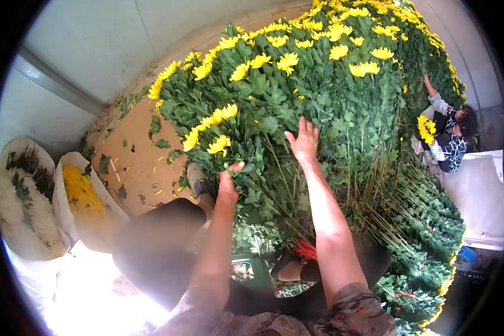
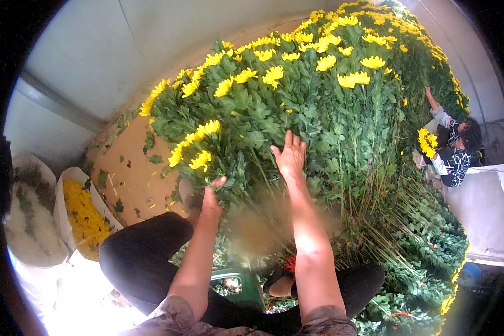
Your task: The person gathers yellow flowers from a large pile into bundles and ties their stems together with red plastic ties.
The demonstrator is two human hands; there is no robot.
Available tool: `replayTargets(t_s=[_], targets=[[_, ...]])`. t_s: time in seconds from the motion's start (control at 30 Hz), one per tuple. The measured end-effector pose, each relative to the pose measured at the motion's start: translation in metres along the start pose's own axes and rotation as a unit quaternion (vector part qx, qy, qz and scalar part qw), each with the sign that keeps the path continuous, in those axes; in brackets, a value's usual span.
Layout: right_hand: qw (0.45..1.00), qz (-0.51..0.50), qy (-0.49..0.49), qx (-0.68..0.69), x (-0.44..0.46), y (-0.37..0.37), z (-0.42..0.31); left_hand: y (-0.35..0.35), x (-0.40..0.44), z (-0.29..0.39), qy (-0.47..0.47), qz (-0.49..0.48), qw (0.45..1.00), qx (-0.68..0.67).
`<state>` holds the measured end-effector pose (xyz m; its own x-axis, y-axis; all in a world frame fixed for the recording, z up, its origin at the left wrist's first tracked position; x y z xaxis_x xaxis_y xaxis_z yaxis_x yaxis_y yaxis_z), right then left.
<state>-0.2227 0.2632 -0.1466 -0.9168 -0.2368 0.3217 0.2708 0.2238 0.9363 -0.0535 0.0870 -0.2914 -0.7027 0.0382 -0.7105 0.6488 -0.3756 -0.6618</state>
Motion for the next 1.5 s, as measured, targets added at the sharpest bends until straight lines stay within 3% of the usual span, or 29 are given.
replayTargets(t_s=[0.03,0.1,0.13,0.17,0.37,0.47,0.57,0.63,0.67,0.7,0.77,0.83,0.9,1.0,1.1,1.2,1.23,1.33,1.37,1.43,1.5], targets=[[1.000,-0.001,-0.001,-0.001,0.000,0.002,-0.002,-0.001,-0.001,0.000,0.001,0.000,1.000,0.000],[0.995,-0.099,0.026,0.014,-0.003,-0.011,-0.010,-0.002,-0.002,0.001,0.000,-0.002,1.000,-0.009],[0.992,-0.100,0.073,-0.001,-0.012,-0.011,-0.020,-0.021,-0.031,0.014,-0.020,0.041,0.999,0.010],[0.990,-0.105,0.098,-0.005,-0.022,-0.012,-0.026,-0.015,-0.021,0.009,-0.004,0.014,1.000,0.000],[0.990,-0.080,0.103,0.046,-0.020,0.006,-0.032,0.010,-0.006,0.004,-0.011,0.007,1.000,-0.005],[0.991,-0.099,0.094,0.007,-0.016,0.004,-0.030,0.004,-0.009,0.005,-0.006,-0.005,1.000,-0.009],[0.998,0.001,0.025,0.053,0.000,0.034,-0.008,-0.002,-0.010,0.007,-0.008,0.007,1.000,0.020],[0.984,0.133,-0.114,0.038,0.007,0.063,0.035,0.003,-0.005,0.007,-0.030,0.014,0.999,0.001],[0.964,0.067,-0.253,0.044,0.005,0.048,0.066,-0.001,-0.007,0.006,-0.014,0.002,1.000,0.019],[0.956,0.091,-0.238,0.147,0.000,0.013,0.099,-0.006,-0.011,0.006,-0.018,0.005,1.000,0.004],[0.950,0.003,-0.212,0.231,-0.007,-0.012,0.093,-0.015,-0.016,0.009,-0.022,0.001,1.000,0.003],[0.942,0.011,-0.172,0.287,-0.017,0.022,0.063,-0.028,-0.024,0.015,-0.017,-0.007,1.000,0.016],[0.963,0.068,-0.130,0.226,-0.037,0.040,0.056,-0.030,-0.026,0.015,-0.010,-0.006,0.999,0.029],[0.930,-0.017,-0.149,0.337,-0.070,0.039,0.056,-0.030,-0.016,0.017,-0.058,-0.040,0.996,0.051],[0.954,-0.077,-0.159,0.243,-0.106,0.031,0.071,-0.046,-0.021,0.013,-0.034,-0.090,0.994,0.055],[0.950,-0.127,-0.161,0.237,-0.131,0.040,0.066,-0.059,-0.025,0.012,-0.039,-0.085,0.994,0.065],[0.923,-0.117,-0.170,0.324,-0.138,0.046,0.060,-0.054,-0.016,0.009,-0.046,-0.082,0.992,0.084],[0.939,-0.149,-0.152,0.270,-0.165,0.048,0.061,-0.064,-0.016,0.007,-0.035,-0.084,0.994,0.061],[0.940,-0.141,-0.137,0.280,-0.157,0.074,0.037,-0.068,-0.017,0.010,-0.046,-0.084,0.993,0.064],[0.942,-0.252,-0.023,0.222,-0.172,0.064,0.019,-0.069,-0.020,0.004,-0.021,-0.067,0.997,0.010],[0.943,-0.303,-0.001,0.140,-0.179,0.065,0.005,-0.064,-0.014,-0.007,0.003,-0.078,0.996,-0.049]])
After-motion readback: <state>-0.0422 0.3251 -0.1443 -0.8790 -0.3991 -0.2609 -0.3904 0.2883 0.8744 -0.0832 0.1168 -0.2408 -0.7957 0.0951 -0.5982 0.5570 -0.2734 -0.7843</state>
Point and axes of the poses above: each hand's wrist, its own x-axis towards the middle knuckle, its own y-axis out of the back of the hand, z = x × y, the point moved 9 cm from there along x, towards the middle knuckle, and after that the axes turned 4 degrees about y, right-handed, at the moved point
